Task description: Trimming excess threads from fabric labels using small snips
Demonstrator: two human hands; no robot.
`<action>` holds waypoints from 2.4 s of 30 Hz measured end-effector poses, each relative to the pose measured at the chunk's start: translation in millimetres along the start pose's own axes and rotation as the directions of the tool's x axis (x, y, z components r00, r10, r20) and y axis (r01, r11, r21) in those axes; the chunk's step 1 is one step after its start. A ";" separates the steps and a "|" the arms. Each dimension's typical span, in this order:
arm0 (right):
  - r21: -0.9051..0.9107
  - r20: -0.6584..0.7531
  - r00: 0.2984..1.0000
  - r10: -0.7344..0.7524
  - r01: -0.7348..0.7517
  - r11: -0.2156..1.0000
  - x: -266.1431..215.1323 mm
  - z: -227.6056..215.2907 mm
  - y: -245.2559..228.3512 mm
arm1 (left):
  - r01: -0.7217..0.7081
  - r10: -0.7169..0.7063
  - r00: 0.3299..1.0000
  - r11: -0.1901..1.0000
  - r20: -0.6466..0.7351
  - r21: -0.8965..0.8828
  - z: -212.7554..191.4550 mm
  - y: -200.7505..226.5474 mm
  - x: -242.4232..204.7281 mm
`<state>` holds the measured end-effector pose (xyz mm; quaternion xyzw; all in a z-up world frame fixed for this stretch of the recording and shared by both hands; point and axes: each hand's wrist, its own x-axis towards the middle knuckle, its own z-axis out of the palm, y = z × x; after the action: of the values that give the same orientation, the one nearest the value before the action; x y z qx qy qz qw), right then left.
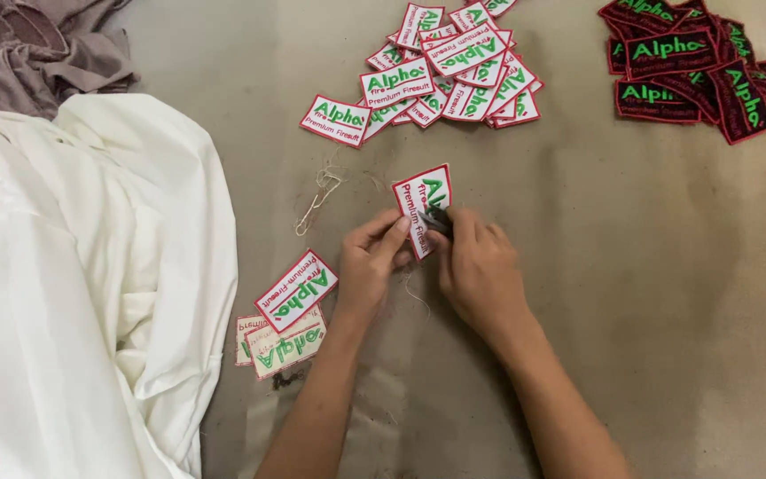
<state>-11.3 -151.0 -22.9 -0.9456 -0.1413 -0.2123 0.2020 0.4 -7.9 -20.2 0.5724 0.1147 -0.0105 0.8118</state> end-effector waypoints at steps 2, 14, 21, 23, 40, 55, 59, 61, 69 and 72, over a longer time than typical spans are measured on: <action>0.044 0.028 0.999 0.019 -0.021 0.999 2.5 -4.6 -3.6 | -0.006 0.006 1.000 1.000 0.018 -0.012 0.5 2.1 0.9; 0.277 0.212 0.976 0.048 -0.107 0.955 10.2 -24.0 -8.7 | -0.029 0.022 0.998 0.990 -0.058 -0.135 4.7 14.8 1.7; 0.136 0.313 0.950 -0.003 -0.042 0.990 18.1 -32.1 -19.1 | -0.311 0.282 0.946 0.928 0.157 0.207 -21.2 -4.3 18.8; 0.102 0.245 0.968 -0.048 0.024 0.995 13.1 -22.3 -9.7 | -0.327 0.299 0.941 0.923 0.156 0.204 -14.9 8.1 11.3; -0.018 0.053 0.995 -0.088 0.089 0.996 11.9 -22.1 0.9 | -0.066 0.064 0.997 0.996 0.029 0.062 -15.5 4.7 13.1; -0.087 0.022 0.992 -0.126 0.128 0.988 7.1 -14.4 6.9 | -0.196 0.179 0.978 0.964 0.104 0.181 -17.0 14.8 9.9; -0.063 0.021 0.991 -0.129 0.130 0.990 8.6 -16.2 3.6 | -0.188 0.168 0.977 0.969 0.131 0.158 -15.0 13.8 8.8; -0.083 0.000 0.989 -0.145 0.145 0.986 8.3 -16.5 2.5 | -0.160 0.145 0.983 0.976 0.111 0.148 -12.6 18.9 5.6; 0.048 0.147 0.985 -0.087 0.080 0.996 9.3 -17.2 -7.5 | -0.155 0.125 0.977 0.973 0.174 0.170 -18.2 6.4 10.8; 0.015 0.110 0.987 -0.117 0.116 0.993 2.3 -2.1 2.7 | -0.168 0.138 0.976 0.969 0.165 0.183 -15.1 16.4 8.0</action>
<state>-9.2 -153.9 -20.9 -0.9451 -0.2083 -0.1706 0.1852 8.0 12.8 -11.3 0.6544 0.0065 -0.0021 0.7561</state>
